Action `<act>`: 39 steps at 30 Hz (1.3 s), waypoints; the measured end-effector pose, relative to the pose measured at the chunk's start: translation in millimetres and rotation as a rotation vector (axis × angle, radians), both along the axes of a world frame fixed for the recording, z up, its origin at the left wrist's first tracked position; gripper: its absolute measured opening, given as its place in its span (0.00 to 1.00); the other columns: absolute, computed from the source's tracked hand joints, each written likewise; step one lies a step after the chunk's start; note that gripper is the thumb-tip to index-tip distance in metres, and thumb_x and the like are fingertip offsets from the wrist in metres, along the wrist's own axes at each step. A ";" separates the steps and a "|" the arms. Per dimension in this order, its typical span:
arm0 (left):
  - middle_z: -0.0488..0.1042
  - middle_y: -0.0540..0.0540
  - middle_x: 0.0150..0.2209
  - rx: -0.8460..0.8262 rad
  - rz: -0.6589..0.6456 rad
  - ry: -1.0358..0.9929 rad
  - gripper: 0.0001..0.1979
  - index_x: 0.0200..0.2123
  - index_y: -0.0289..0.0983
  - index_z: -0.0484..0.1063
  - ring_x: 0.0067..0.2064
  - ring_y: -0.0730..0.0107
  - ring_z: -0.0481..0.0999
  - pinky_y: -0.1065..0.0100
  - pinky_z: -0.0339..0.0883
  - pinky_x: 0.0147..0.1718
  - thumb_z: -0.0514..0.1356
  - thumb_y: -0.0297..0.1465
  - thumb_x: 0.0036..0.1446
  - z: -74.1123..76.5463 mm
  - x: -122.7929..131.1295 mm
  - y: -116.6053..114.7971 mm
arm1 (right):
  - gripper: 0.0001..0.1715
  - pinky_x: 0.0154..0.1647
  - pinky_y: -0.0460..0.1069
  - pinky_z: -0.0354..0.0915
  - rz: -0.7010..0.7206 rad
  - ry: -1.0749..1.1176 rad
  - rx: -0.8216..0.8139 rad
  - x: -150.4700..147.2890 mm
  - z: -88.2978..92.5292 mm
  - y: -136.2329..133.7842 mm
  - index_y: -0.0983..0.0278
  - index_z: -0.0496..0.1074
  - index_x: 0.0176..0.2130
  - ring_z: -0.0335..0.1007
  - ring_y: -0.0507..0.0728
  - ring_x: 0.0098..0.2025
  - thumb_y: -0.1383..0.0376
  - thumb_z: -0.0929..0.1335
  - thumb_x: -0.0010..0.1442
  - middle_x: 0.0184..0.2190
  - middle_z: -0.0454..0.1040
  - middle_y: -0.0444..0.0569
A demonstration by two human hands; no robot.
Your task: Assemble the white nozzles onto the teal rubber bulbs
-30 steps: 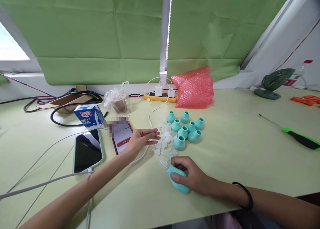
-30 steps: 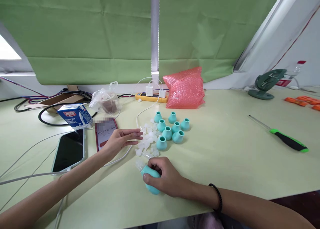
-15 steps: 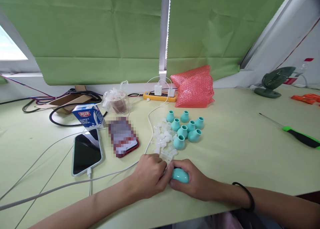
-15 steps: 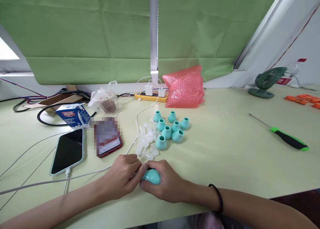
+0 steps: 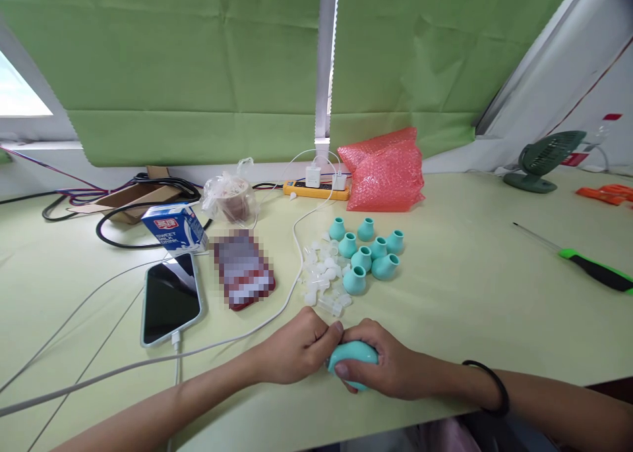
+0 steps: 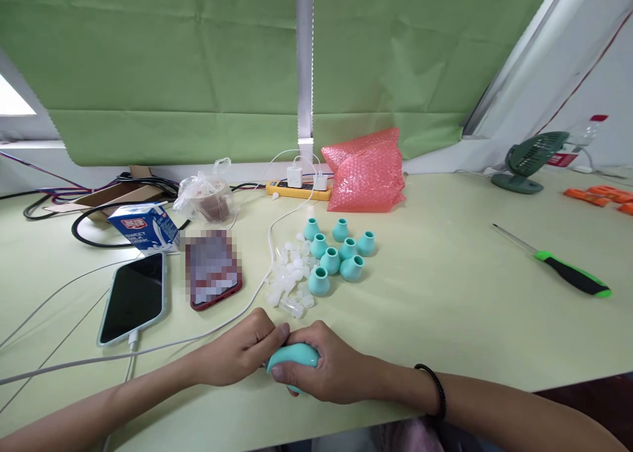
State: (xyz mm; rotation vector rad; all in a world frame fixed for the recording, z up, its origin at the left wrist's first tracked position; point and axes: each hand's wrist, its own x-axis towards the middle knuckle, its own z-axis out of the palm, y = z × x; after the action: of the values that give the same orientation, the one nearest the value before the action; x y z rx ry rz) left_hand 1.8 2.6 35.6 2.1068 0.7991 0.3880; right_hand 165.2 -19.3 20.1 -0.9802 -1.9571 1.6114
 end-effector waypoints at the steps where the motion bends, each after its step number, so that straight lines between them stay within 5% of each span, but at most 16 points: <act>1: 0.47 0.56 0.12 -0.075 -0.002 -0.025 0.23 0.12 0.34 0.49 0.16 0.83 0.46 0.76 0.43 0.14 0.41 0.34 0.59 0.6 0.2 -0.3 | 0.15 0.21 0.42 0.57 0.021 0.009 0.004 0.3 0.2 0.1 0.68 0.62 0.23 0.57 0.47 0.20 0.58 0.63 0.52 0.17 0.62 0.43; 4: 0.53 0.55 0.12 -0.312 -0.015 -0.101 0.24 0.12 0.33 0.54 0.16 0.83 0.51 0.76 0.46 0.15 0.44 0.37 0.58 -2.2 -0.2 0.8 | 0.17 0.20 0.42 0.57 0.095 0.011 0.076 1.8 0.3 0.0 0.67 0.62 0.23 0.57 0.47 0.19 0.57 0.60 0.54 0.17 0.63 0.43; 9: 0.45 0.56 0.07 -0.759 0.033 -0.346 0.27 0.08 0.37 0.46 0.13 0.81 0.47 0.73 0.44 0.14 0.41 0.39 0.57 -8.7 -3.1 13.4 | 0.11 0.25 0.44 0.58 0.240 -0.142 0.702 7.5 0.2 -2.4 0.66 0.64 0.28 0.61 0.49 0.23 0.60 0.61 0.53 0.21 0.66 0.45; 11: 0.48 0.56 0.09 -0.632 0.184 -0.329 0.26 0.09 0.36 0.49 0.14 0.81 0.48 0.72 0.43 0.15 0.40 0.39 0.57 -7.2 -4.3 18.2 | 0.10 0.26 0.44 0.58 0.230 -0.167 0.824 9.5 -1.0 -2.5 0.65 0.64 0.30 0.62 0.50 0.23 0.60 0.61 0.52 0.21 0.67 0.45; 14: 0.53 0.55 0.14 -0.215 0.351 -0.144 0.24 0.16 0.35 0.55 0.17 0.79 0.53 0.73 0.48 0.18 0.39 0.41 0.58 -4.4 -5.8 20.8 | 0.10 0.25 0.45 0.58 0.177 -0.189 0.894 10.5 -4.3 0.2 0.66 0.64 0.31 0.63 0.50 0.23 0.61 0.60 0.51 0.22 0.68 0.46; 18: 0.65 0.48 0.27 0.393 0.344 0.306 0.15 0.33 0.35 0.62 0.24 0.72 0.65 0.71 0.57 0.22 0.44 0.39 0.58 -12.5 -6.5 20.0 | 0.09 0.25 0.46 0.57 0.151 -0.223 0.952 7.6 -8.6 4.8 0.66 0.64 0.32 0.63 0.52 0.24 0.62 0.62 0.51 0.22 0.68 0.46; 21: 0.65 0.42 0.38 0.678 0.262 0.561 0.13 0.45 0.35 0.59 0.33 0.64 0.69 0.67 0.63 0.25 0.44 0.32 0.58 -25.5 -6.3 20.8 | 0.10 0.29 0.47 0.59 0.097 -0.251 0.936 4.5 -10.1 7.1 0.66 0.64 0.34 0.64 0.53 0.28 0.62 0.63 0.52 0.26 0.69 0.48; 27: 0.61 0.36 0.45 0.862 0.210 0.534 0.20 0.54 0.32 0.49 0.44 0.56 0.64 0.59 0.65 0.36 0.44 0.29 0.58 -35.0 -7.6 22.2 | 0.10 0.42 0.51 0.60 -0.077 -0.192 0.907 2.6 -11.8 11.9 0.66 0.62 0.37 0.62 0.56 0.40 0.65 0.64 0.52 0.34 0.68 0.52; 31: 0.59 0.31 0.48 0.845 0.169 0.510 0.24 0.56 0.29 0.49 0.47 0.50 0.60 0.53 0.61 0.41 0.45 0.33 0.57 -29.4 -7.8 18.5 | 0.12 0.41 0.51 0.61 -0.112 -0.041 0.978 3.6 -4.7 8.9 0.64 0.62 0.38 0.64 0.55 0.38 0.66 0.65 0.51 0.33 0.69 0.51; 35: 0.51 0.31 0.55 0.837 0.161 0.458 0.27 0.57 0.33 0.47 0.54 0.44 0.52 0.47 0.51 0.48 0.46 0.37 0.57 -27.8 -8.0 15.3 | 0.13 0.35 0.51 0.63 -0.239 0.055 1.127 11.1 17.4 9.0 0.64 0.65 0.38 0.63 0.55 0.34 0.66 0.66 0.49 0.31 0.66 0.50; 39: 0.38 0.35 0.60 0.802 0.105 0.431 0.27 0.58 0.35 0.45 0.60 0.44 0.37 0.47 0.44 0.52 0.46 0.38 0.57 -30.8 -9.2 16.5 | 0.10 0.33 0.51 0.64 -0.543 0.073 1.237 32.7 51.5 36.9 0.61 0.67 0.36 0.64 0.56 0.35 0.65 0.66 0.50 0.31 0.64 0.49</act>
State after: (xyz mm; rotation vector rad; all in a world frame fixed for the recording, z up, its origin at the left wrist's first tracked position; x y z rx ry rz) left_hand -7.3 19.1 4.9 2.9675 1.1312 0.3459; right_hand 197.9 17.6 71.6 -0.7424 -1.8698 0.0194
